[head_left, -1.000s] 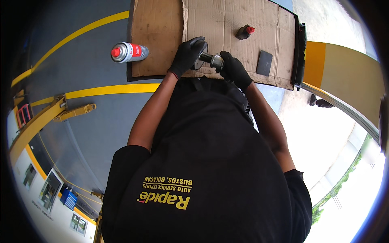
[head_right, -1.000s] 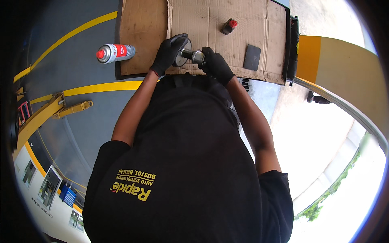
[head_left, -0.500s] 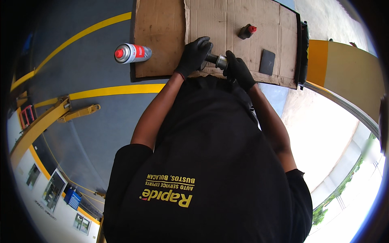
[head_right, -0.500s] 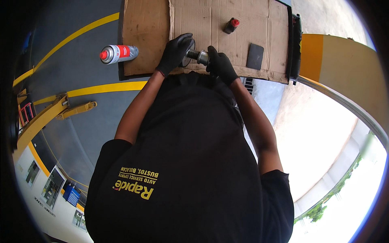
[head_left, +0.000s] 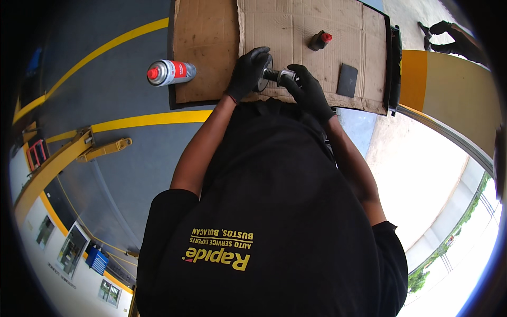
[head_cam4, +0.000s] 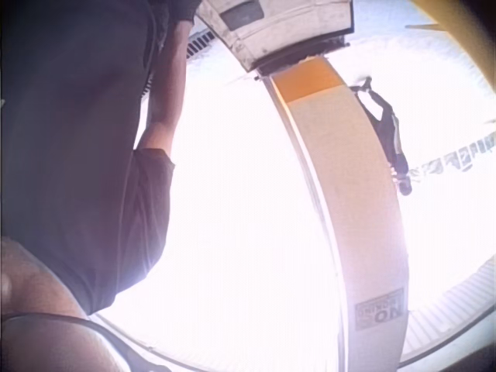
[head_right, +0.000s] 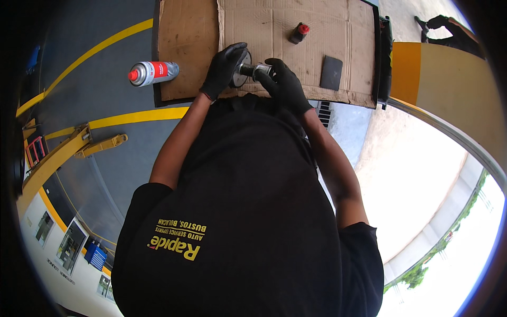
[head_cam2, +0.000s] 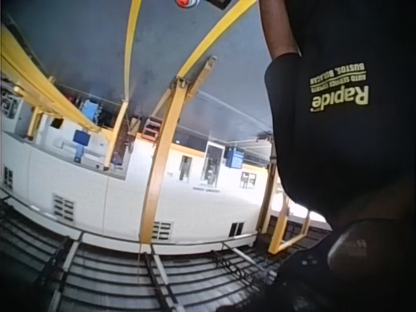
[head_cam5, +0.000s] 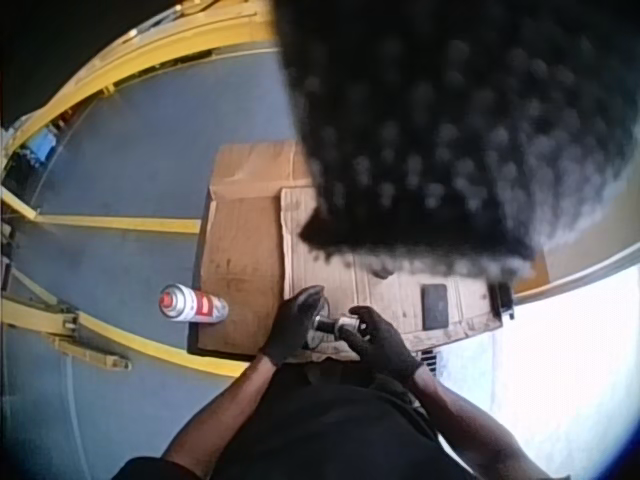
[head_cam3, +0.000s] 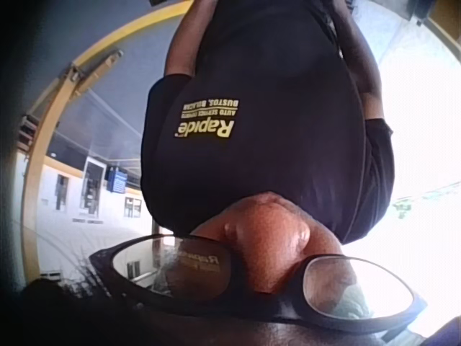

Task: The person assembles a mechanical component on a cardboard-covered workbench. They use a spray lubricant and a small bottle of red fluid to treat the parts, then screw a threaded rod into a cylindrical housing. The person handles the assembled unit, inspecting it before placing it back on the table.

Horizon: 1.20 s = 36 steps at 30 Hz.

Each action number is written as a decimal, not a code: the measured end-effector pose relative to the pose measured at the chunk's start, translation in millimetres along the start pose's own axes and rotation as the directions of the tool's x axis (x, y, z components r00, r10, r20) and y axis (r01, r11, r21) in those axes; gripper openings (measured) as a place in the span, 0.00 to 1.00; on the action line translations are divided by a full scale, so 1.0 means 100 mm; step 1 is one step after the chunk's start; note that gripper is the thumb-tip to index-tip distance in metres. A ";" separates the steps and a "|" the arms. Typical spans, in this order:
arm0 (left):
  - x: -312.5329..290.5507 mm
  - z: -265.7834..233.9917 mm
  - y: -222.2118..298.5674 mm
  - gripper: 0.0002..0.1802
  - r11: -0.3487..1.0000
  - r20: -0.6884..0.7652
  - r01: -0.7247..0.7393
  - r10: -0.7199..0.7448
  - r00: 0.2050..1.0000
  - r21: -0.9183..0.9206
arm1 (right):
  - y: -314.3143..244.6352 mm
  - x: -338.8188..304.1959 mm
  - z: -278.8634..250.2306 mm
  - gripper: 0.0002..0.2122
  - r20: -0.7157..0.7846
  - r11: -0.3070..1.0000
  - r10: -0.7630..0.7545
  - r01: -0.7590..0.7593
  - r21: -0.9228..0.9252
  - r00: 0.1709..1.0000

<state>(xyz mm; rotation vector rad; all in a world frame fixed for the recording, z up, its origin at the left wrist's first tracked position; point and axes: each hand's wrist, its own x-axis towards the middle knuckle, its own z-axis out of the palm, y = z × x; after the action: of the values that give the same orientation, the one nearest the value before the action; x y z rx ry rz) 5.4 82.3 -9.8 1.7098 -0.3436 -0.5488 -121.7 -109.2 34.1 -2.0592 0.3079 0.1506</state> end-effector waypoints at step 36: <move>0.07 -0.02 0.10 0.18 1.000 0.010 -0.012 0.012 1.000 0.012 | -0.31 0.11 0.07 0.25 -0.123 0.983 -0.087 0.065 -0.173 0.989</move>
<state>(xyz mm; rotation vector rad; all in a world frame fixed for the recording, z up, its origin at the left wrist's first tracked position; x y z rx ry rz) 12.9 78.8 -0.8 1.7157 -0.3646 -0.5470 -102.2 -90.3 54.4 -2.2508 0.3049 -0.0048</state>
